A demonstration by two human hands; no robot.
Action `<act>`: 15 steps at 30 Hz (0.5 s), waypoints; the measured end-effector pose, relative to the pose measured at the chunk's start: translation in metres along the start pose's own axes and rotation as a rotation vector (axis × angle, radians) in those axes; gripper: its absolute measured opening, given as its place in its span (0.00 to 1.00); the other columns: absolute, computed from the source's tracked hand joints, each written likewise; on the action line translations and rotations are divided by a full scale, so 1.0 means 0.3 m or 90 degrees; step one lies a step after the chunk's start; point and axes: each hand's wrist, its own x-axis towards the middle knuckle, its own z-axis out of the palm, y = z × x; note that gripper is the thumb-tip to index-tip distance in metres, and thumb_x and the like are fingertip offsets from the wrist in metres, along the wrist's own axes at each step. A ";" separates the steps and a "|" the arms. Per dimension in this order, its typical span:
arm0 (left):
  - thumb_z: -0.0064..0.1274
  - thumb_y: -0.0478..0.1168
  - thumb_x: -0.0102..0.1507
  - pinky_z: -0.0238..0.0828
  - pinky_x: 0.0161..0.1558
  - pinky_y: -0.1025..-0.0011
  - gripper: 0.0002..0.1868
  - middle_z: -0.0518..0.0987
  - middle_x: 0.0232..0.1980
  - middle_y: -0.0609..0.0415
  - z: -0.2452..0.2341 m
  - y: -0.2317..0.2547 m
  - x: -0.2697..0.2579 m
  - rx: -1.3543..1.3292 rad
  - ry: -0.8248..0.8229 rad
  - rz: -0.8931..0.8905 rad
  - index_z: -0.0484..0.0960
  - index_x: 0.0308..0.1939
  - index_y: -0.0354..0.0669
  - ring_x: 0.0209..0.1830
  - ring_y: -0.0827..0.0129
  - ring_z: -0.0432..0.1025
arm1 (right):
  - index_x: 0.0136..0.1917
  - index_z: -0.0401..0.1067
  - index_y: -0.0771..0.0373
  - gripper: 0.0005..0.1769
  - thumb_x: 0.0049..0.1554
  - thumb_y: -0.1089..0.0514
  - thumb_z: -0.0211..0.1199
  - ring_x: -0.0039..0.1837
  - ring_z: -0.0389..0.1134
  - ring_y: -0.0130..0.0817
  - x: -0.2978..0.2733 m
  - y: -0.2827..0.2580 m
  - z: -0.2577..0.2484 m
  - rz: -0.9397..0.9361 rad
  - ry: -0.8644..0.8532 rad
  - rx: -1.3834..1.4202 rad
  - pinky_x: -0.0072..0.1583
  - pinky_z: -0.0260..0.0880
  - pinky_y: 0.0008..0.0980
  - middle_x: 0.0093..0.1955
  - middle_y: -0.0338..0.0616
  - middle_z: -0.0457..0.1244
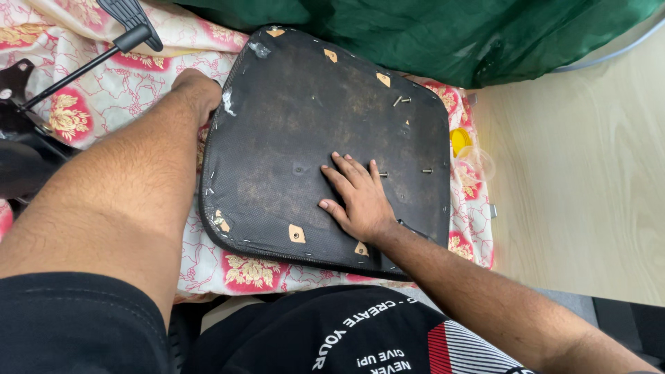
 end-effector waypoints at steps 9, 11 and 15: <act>0.69 0.51 0.57 0.77 0.53 0.63 0.33 0.85 0.57 0.37 -0.012 0.013 0.075 0.092 -0.047 0.014 0.83 0.56 0.27 0.52 0.56 0.81 | 0.75 0.60 0.53 0.37 0.60 0.34 0.56 0.80 0.47 0.50 0.038 0.010 -0.001 -0.019 0.044 0.000 0.78 0.40 0.63 0.78 0.50 0.50; 0.69 0.52 0.57 0.77 0.55 0.63 0.33 0.85 0.57 0.37 0.018 0.016 0.095 0.099 -0.054 0.019 0.83 0.56 0.27 0.53 0.56 0.81 | 0.75 0.60 0.53 0.37 0.60 0.33 0.56 0.80 0.47 0.51 0.030 0.020 0.013 -0.031 0.046 -0.007 0.78 0.39 0.64 0.79 0.51 0.50; 0.69 0.53 0.57 0.76 0.58 0.63 0.34 0.85 0.58 0.37 0.019 0.031 0.097 0.148 -0.062 0.031 0.84 0.57 0.27 0.55 0.56 0.80 | 0.76 0.61 0.53 0.38 0.61 0.31 0.55 0.80 0.47 0.51 0.025 0.027 0.010 -0.033 0.053 -0.009 0.78 0.38 0.65 0.78 0.52 0.50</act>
